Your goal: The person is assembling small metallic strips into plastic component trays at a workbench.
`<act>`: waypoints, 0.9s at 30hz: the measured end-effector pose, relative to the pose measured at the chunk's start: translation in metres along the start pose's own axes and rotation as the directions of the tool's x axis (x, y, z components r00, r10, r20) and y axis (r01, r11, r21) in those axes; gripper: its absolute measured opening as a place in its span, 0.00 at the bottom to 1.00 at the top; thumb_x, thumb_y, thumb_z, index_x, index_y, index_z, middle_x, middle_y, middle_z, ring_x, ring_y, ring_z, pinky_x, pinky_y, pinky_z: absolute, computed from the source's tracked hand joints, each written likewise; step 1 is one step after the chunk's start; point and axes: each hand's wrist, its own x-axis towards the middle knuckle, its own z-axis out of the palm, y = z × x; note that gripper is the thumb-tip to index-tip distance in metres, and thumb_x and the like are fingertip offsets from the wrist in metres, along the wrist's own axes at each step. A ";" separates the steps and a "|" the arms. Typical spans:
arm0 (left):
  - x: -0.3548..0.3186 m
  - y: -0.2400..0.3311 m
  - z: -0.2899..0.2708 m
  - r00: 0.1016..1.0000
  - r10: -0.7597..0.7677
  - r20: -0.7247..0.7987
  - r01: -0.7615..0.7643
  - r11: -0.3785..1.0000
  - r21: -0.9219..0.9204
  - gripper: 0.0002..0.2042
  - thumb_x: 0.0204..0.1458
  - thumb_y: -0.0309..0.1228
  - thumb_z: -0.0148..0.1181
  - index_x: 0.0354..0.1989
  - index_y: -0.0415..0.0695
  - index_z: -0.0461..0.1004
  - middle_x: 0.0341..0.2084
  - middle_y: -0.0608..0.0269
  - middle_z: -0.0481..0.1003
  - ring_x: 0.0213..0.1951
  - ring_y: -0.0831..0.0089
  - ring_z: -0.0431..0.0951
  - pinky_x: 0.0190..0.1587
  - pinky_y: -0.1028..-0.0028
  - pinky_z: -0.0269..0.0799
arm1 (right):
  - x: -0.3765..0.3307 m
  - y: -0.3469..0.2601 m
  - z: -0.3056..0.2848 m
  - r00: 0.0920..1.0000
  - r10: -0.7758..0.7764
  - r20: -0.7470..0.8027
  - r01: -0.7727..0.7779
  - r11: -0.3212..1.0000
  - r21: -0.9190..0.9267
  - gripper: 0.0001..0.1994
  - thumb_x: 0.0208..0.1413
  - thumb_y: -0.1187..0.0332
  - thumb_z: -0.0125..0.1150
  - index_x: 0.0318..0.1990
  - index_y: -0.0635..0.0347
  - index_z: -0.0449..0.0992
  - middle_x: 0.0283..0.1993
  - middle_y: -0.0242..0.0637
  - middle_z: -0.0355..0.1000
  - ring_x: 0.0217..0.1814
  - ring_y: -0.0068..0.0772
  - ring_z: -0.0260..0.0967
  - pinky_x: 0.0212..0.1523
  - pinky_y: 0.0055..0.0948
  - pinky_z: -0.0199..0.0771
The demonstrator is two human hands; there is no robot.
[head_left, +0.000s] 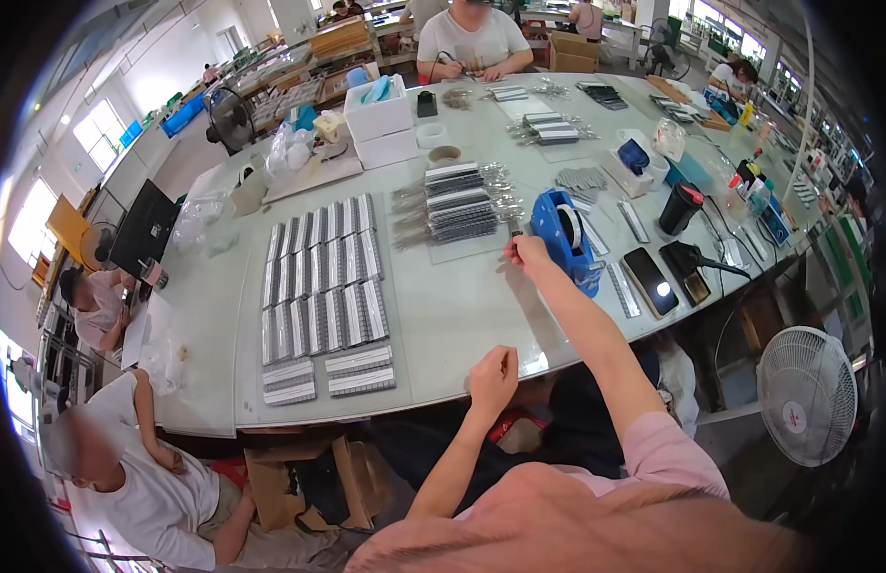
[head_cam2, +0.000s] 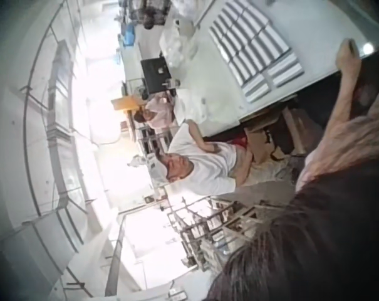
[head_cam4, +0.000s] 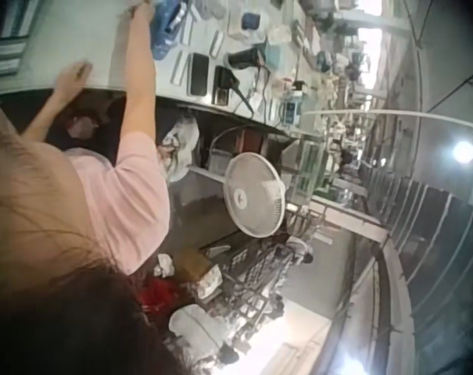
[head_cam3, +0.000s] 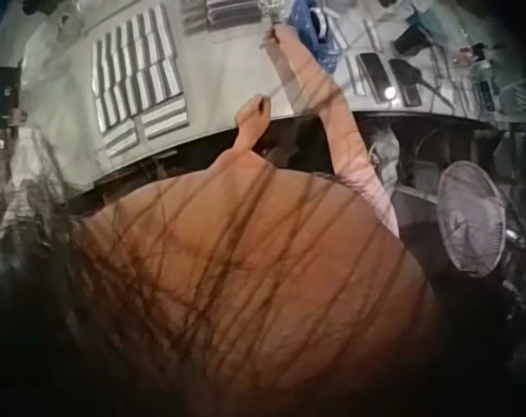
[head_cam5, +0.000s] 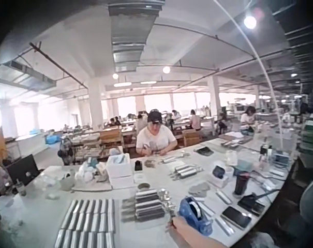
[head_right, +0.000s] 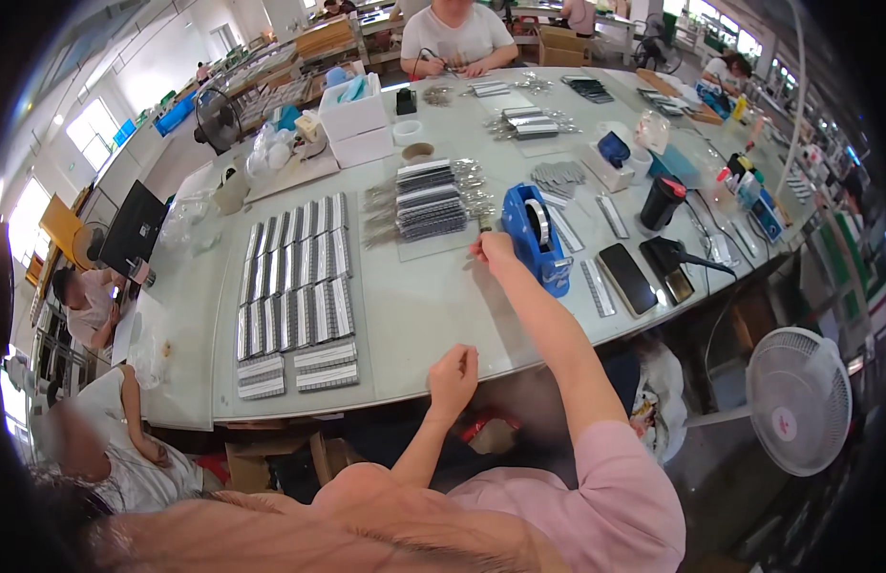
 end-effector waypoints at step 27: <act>0.000 -0.006 0.007 0.993 0.102 -0.057 -0.103 0.994 -0.020 0.06 0.50 0.26 0.61 0.25 0.44 0.70 0.18 0.60 0.71 0.17 0.62 0.71 0.20 0.68 0.66 | -0.033 -0.050 0.013 0.587 -0.691 0.422 0.248 -0.342 -0.906 0.13 0.48 0.72 0.63 0.40 0.61 0.67 0.36 0.44 0.74 0.35 0.47 0.78 0.33 0.37 0.79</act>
